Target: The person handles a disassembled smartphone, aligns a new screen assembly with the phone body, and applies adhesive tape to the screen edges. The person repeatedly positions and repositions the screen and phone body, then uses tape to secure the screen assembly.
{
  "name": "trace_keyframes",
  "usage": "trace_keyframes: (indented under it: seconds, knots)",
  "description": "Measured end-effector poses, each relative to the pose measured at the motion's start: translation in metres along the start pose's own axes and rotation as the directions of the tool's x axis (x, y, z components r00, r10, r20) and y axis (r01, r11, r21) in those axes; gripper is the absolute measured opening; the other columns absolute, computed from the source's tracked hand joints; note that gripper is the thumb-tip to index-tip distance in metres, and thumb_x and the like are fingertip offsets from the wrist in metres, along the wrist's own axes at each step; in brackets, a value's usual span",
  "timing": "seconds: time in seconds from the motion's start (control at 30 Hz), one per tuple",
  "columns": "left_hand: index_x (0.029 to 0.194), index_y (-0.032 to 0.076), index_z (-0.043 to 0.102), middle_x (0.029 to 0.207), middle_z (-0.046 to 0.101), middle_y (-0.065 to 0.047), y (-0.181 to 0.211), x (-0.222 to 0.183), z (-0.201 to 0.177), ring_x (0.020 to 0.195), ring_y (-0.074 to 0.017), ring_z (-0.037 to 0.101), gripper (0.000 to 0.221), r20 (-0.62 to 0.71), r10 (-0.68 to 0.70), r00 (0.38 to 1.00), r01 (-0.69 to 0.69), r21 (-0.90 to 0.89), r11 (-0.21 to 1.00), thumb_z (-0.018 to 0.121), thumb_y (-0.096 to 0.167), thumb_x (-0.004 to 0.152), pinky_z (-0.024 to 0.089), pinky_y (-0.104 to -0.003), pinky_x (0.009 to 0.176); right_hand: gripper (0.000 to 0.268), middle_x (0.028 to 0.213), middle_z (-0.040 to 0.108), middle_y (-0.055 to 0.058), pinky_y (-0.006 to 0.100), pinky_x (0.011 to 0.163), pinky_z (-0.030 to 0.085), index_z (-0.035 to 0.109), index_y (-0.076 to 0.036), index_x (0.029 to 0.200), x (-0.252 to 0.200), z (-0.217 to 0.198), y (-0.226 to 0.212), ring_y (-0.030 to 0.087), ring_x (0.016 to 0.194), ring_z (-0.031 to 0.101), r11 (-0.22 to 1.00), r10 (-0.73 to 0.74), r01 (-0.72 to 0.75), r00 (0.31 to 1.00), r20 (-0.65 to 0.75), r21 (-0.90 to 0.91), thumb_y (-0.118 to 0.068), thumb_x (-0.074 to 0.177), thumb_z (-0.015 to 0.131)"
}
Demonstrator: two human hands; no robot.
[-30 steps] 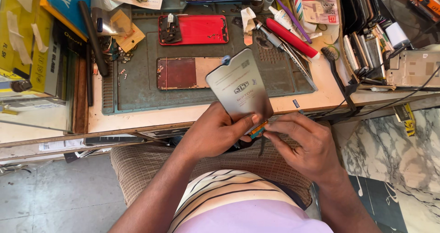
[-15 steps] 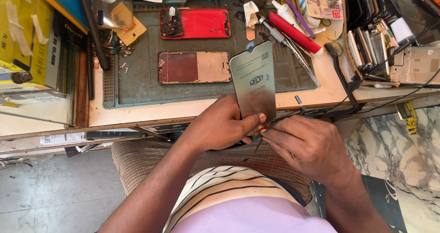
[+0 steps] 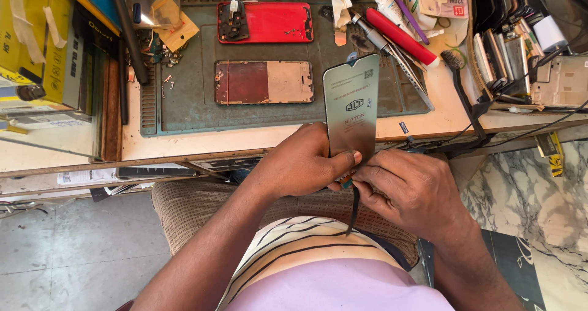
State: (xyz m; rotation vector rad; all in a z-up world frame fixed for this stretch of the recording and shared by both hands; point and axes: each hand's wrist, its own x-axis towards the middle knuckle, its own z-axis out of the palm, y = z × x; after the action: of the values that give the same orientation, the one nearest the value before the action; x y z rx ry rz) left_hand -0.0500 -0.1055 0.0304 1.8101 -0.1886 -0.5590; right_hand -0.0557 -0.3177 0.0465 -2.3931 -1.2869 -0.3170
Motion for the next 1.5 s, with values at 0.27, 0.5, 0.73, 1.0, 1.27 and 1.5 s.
trace_keyframes:
  seconds: [0.27,0.5,0.73,1.0,1.27,1.5]
  knots:
    - [0.088,-0.003,0.075,0.067,0.075,-0.011,-0.004,0.002,0.003,0.06,-0.0139,0.076,0.031,0.012,0.011,1.0,-0.01,-0.077,0.997,0.063,0.025,0.095,0.06,-0.03,0.053,0.019,0.083,0.067,0.007,0.036,0.062,0.056,0.07,-0.005,0.085,-0.001,0.004,-0.003,0.023,0.07,0.069,0.999,0.041,-0.04,0.998,-0.044,0.025,-0.015,0.076,0.083]
    - [0.105,-0.003,0.073,0.08,0.077,-0.011,-0.007,-0.001,0.004,0.069,-0.0141,0.077,0.029,0.006,0.027,1.0,-0.025,-0.235,0.972,0.063,0.022,0.095,0.066,-0.029,0.058,0.016,0.082,0.065,0.007,0.032,0.063,0.055,0.067,-0.003,0.086,-0.015,0.016,0.004,0.018,0.072,0.067,0.975,0.139,-0.105,0.975,-0.174,0.194,-0.011,0.079,0.078]
    - [0.111,-0.001,0.072,0.084,0.078,-0.012,-0.006,0.001,0.004,0.069,-0.016,0.077,0.03,-0.008,0.016,1.0,-0.017,-0.248,0.968,0.061,0.022,0.096,0.065,-0.03,0.06,0.012,0.091,0.061,0.001,0.021,0.061,0.037,0.065,-0.002,0.097,-0.048,0.053,0.018,0.002,0.071,0.047,0.609,0.568,-0.275,0.806,-0.167,0.744,-0.009,0.096,0.075]
    - [0.119,0.0,0.07,0.096,0.079,-0.013,-0.009,0.002,0.002,0.082,-0.0156,0.078,0.036,-0.051,0.051,0.997,-0.064,-0.303,0.951,0.062,0.027,0.097,0.069,-0.03,0.065,0.012,0.089,0.063,0.004,0.018,0.057,0.036,0.066,-0.002,0.101,-0.07,0.045,0.044,0.0,0.06,0.046,0.562,0.686,-0.328,0.697,-0.207,0.76,-0.008,0.096,0.075]
    - [0.115,0.001,0.072,0.091,0.078,-0.009,-0.019,0.013,0.007,0.083,-0.014,0.075,0.04,-0.033,0.097,0.995,-0.102,-0.391,0.915,0.066,0.036,0.096,0.065,-0.03,0.066,0.019,0.081,0.077,0.009,0.032,0.056,0.057,0.077,-0.004,0.085,-0.071,0.015,0.047,0.017,0.067,0.074,0.778,0.592,-0.609,0.793,0.145,0.153,-0.016,0.074,0.087]
    - [0.112,0.004,0.08,0.087,0.077,-0.006,-0.022,0.018,0.017,0.08,-0.0117,0.069,0.039,0.001,0.134,0.991,-0.123,-0.393,0.911,0.068,0.038,0.096,0.058,-0.028,0.068,0.016,0.091,0.077,0.009,0.026,0.066,0.057,0.073,0.0,0.103,-0.083,0.032,0.052,0.012,0.079,0.075,0.804,0.431,-0.375,0.902,-0.017,0.462,-0.004,0.087,0.074]
